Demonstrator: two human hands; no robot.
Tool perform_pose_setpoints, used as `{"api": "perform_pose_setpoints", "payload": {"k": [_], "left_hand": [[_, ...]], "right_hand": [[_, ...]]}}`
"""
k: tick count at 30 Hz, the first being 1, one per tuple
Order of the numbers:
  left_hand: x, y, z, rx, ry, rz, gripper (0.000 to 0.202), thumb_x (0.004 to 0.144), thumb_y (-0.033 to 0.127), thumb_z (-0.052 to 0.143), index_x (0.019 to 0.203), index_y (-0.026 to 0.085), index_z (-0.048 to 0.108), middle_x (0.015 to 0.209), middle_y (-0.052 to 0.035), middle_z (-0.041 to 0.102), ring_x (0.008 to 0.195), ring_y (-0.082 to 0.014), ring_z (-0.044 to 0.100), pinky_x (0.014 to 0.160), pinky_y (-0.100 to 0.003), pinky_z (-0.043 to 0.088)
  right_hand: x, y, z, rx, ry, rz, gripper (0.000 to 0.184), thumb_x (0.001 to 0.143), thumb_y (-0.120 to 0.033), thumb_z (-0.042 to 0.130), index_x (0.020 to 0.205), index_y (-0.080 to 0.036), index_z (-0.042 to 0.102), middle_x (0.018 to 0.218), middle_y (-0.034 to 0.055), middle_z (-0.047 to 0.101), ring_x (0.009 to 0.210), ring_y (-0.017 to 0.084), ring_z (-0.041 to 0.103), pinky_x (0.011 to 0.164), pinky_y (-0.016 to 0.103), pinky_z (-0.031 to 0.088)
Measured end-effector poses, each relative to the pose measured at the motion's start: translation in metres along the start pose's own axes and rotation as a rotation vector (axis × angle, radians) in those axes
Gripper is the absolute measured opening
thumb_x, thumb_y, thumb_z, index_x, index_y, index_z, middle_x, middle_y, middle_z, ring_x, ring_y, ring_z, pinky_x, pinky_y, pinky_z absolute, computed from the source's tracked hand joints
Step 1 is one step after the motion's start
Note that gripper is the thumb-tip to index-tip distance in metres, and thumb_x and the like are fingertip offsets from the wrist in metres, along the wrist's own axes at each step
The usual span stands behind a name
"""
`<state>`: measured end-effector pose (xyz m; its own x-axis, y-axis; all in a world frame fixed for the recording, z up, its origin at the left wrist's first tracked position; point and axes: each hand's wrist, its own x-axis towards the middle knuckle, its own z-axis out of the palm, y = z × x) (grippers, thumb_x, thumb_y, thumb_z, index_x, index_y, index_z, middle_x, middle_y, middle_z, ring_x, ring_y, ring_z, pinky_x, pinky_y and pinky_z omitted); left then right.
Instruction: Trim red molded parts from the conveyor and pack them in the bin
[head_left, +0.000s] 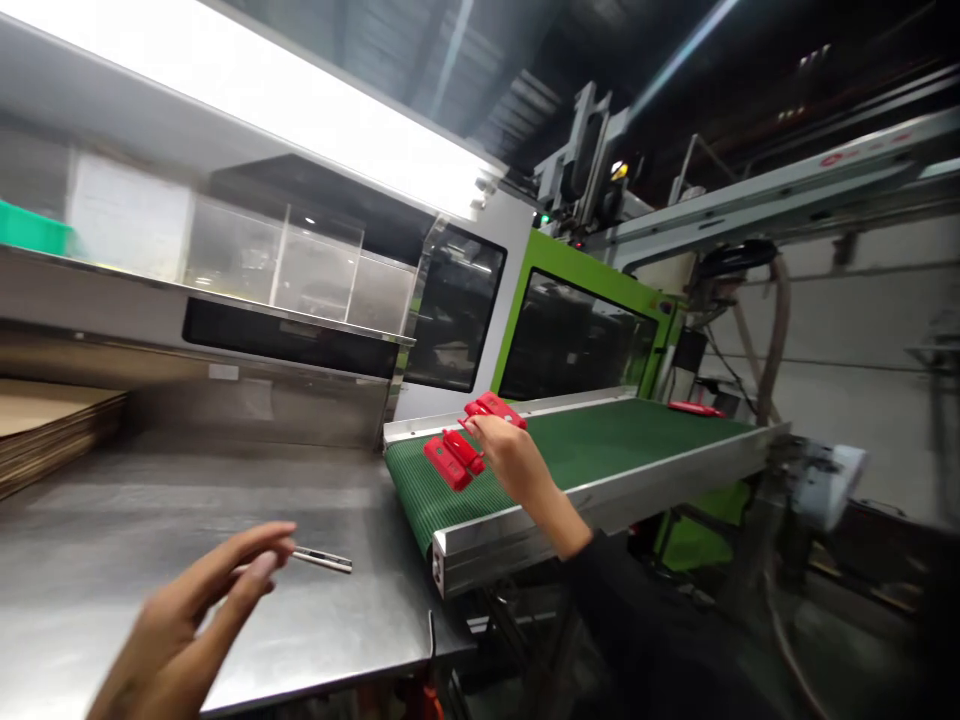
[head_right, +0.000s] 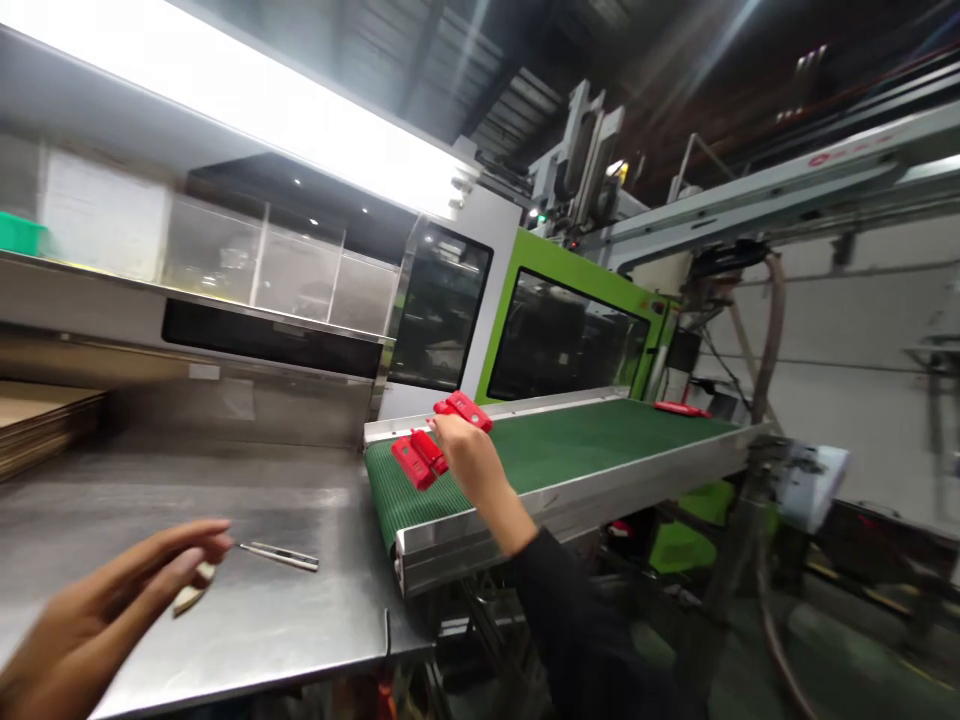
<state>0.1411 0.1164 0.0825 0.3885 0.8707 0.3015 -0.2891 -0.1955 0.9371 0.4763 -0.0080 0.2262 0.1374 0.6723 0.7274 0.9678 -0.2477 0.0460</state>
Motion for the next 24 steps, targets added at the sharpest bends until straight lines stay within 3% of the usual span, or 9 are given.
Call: {"api": "perform_pose_setpoints", "payload": {"k": [2, 6, 9, 11, 13, 16, 18, 21, 24], "left_hand": [[-0.009, -0.002, 0.027, -0.156, 0.019, 0.041, 0.055, 0.071, 0.052, 0.077, 0.117, 0.024, 0.068, 0.118, -0.0103, 0.070, 0.112, -0.0299, 0.063, 0.082, -0.027, 0.057], [-0.045, -0.022, 0.056, -0.650, -0.023, -0.234, 0.068, 0.079, 0.049, 0.071, 0.136, 0.018, 0.048, 0.122, -0.0209, 0.067, 0.105, -0.0357, 0.067, 0.077, -0.043, 0.060], [-0.079, -0.032, 0.040, -0.766, -0.027, -0.335, 0.045, 0.087, 0.039, 0.066, 0.126, 0.017, 0.058, 0.116, -0.0161, 0.071, 0.100, -0.0314, 0.070, 0.079, -0.037, 0.059], [-0.095, -0.032, 0.019, -0.755, 0.025, -0.380, 0.034, 0.089, 0.033, 0.064, 0.118, 0.016, 0.063, 0.110, -0.0141, 0.073, 0.094, -0.0294, 0.072, 0.075, -0.035, 0.060], [-0.105, -0.028, -0.004, -0.730, 0.076, -0.417, 0.032, 0.090, 0.031, 0.063, 0.116, 0.015, 0.065, 0.107, -0.0137, 0.074, 0.088, -0.0282, 0.073, 0.072, -0.035, 0.061], [-0.112, -0.022, -0.029, -0.756, 0.099, -0.472, 0.031, 0.091, 0.031, 0.059, 0.113, 0.011, 0.068, 0.101, -0.0154, 0.075, 0.081, -0.0274, 0.073, 0.069, -0.036, 0.061], [-0.114, -0.019, -0.039, -0.794, 0.091, -0.500, 0.031, 0.093, 0.030, 0.055, 0.108, 0.008, 0.070, 0.096, -0.0169, 0.076, 0.076, -0.0273, 0.073, 0.064, -0.036, 0.062], [-0.117, -0.017, -0.046, -0.793, 0.131, -0.513, 0.029, 0.090, 0.029, 0.058, 0.103, 0.007, 0.072, 0.088, -0.0162, 0.077, 0.074, -0.0271, 0.074, 0.061, -0.033, 0.062], [-0.118, -0.018, -0.051, -0.747, 0.187, -0.500, 0.026, 0.086, 0.026, 0.064, 0.104, 0.010, 0.072, 0.088, -0.0156, 0.078, 0.083, -0.0288, 0.075, 0.073, -0.037, 0.063]], "right_hand": [[-0.035, -0.049, -0.006, 0.071, 0.084, -0.132, 0.024, 0.100, -0.030, 0.045, 0.093, -0.016, 0.062, 0.084, 0.0027, 0.065, 0.079, 0.015, 0.062, 0.078, 0.033, 0.050], [-0.112, -0.144, -0.001, 0.299, 0.139, -0.272, 0.014, 0.096, -0.018, 0.051, 0.108, -0.020, 0.058, 0.095, 0.0046, 0.068, 0.086, 0.014, 0.065, 0.078, 0.025, 0.050], [-0.148, -0.192, 0.006, 0.497, 0.053, -0.317, 0.022, 0.093, -0.011, 0.055, 0.112, -0.020, 0.058, 0.096, 0.0045, 0.069, 0.087, 0.014, 0.066, 0.079, 0.023, 0.051], [-0.160, -0.203, 0.010, 0.605, -0.036, -0.299, 0.024, 0.092, -0.014, 0.058, 0.114, -0.022, 0.060, 0.097, 0.0030, 0.070, 0.087, 0.013, 0.066, 0.080, 0.023, 0.051], [-0.169, -0.201, 0.017, 0.694, -0.045, -0.080, 0.025, 0.091, -0.024, 0.062, 0.116, -0.027, 0.063, 0.102, 0.0010, 0.069, 0.087, 0.012, 0.066, 0.079, 0.021, 0.052], [-0.184, -0.192, 0.028, 0.942, -0.027, 0.448, 0.039, 0.086, -0.041, 0.067, 0.123, -0.034, 0.061, 0.123, 0.0020, 0.064, 0.100, 0.015, 0.065, 0.077, 0.020, 0.055], [-0.195, -0.194, 0.034, 1.266, -0.198, 0.667, 0.051, 0.086, -0.051, 0.064, 0.132, -0.033, 0.054, 0.132, 0.0059, 0.060, 0.113, 0.021, 0.063, 0.081, 0.026, 0.056], [-0.206, -0.212, 0.032, 1.717, -0.496, 0.795, 0.055, 0.088, -0.059, 0.055, 0.132, -0.027, 0.054, 0.127, 0.0120, 0.064, 0.110, 0.028, 0.065, 0.082, 0.037, 0.057], [-0.207, -0.231, 0.027, 1.859, -0.526, 0.845, 0.048, 0.086, -0.054, 0.061, 0.123, -0.024, 0.061, 0.119, 0.0117, 0.068, 0.099, 0.027, 0.069, 0.071, 0.033, 0.057]]}}
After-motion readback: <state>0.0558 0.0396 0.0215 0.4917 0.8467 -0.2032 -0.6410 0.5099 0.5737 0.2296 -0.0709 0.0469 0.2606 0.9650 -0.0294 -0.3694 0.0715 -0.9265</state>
